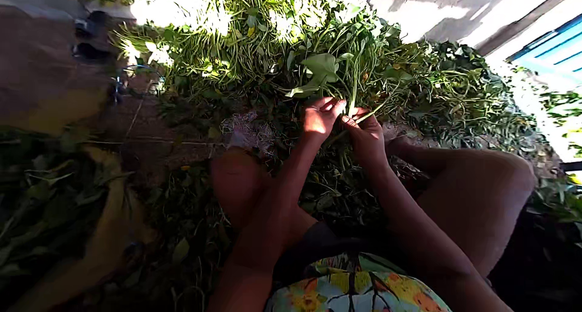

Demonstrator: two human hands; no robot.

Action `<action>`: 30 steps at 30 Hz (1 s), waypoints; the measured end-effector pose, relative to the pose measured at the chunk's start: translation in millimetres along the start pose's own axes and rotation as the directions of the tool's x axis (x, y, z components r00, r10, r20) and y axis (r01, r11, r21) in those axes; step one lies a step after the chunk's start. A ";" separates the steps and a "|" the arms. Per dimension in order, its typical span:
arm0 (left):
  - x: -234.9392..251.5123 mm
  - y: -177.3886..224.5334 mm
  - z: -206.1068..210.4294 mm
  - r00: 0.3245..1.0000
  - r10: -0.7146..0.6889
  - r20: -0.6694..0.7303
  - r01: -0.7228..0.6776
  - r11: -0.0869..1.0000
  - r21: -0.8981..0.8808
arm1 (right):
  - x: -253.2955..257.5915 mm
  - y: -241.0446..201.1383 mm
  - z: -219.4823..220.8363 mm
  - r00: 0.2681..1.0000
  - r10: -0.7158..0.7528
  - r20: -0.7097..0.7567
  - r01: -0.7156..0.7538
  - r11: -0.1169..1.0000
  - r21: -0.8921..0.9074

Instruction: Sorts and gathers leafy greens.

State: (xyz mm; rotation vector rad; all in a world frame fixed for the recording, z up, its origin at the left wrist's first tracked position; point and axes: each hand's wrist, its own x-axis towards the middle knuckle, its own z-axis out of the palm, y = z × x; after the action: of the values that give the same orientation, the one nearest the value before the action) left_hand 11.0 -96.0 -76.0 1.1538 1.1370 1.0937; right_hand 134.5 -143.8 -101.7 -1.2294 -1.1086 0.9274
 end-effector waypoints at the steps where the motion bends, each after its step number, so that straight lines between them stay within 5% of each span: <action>1: -2.5 -2.5 -0.2 0.999 -0.040 -0.002 0.040 0.999 -0.034 | -2.8 1.8 4.7 1.000 -0.014 0.020 0.014 1.000 -0.005; 5: -4.6 -13.7 -20.4 0.999 -0.037 -0.021 0.037 0.999 -0.006 | -6.4 -3.9 27.1 0.997 0.071 0.041 -0.071 0.997 0.006; 11: -0.1 -15.8 -7.2 0.985 -0.162 0.056 0.161 0.987 0.022 | 2.7 -4.6 3.9 0.971 0.238 -0.022 -0.236 0.968 0.082; 14: 4.1 -20.3 2.6 0.974 -0.216 -0.061 0.212 0.975 -0.065 | 4.3 3.2 -18.6 0.936 0.337 -0.105 -0.304 0.921 0.242; 18: 18.6 -17.1 -13.4 0.964 -0.048 -0.262 0.019 0.993 -0.115 | 27.6 8.2 -63.0 0.869 0.399 -0.291 -0.257 0.869 0.424; 22: 10.4 0.3 -19.5 0.949 0.109 -0.295 -0.135 0.988 -0.069 | 38.4 -1.5 -88.9 0.854 0.360 -0.375 -0.168 0.873 0.457; 26: -19.8 -0.4 15.2 0.971 0.189 -0.150 -0.186 0.982 0.035 | 26.1 -3.7 -72.0 0.921 0.320 -0.223 -0.232 0.909 0.346; 30: -28.4 -23.3 22.5 0.997 0.030 -0.071 -0.033 0.999 -0.039 | 12.4 0.5 -42.3 0.955 0.298 -0.015 -0.291 0.941 0.172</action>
State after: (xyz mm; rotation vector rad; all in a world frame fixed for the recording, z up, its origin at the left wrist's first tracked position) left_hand 31.4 -128.5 -95.5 1.1124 1.1492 1.1845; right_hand 178.6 -141.8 -100.3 -1.2882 -0.8067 1.1916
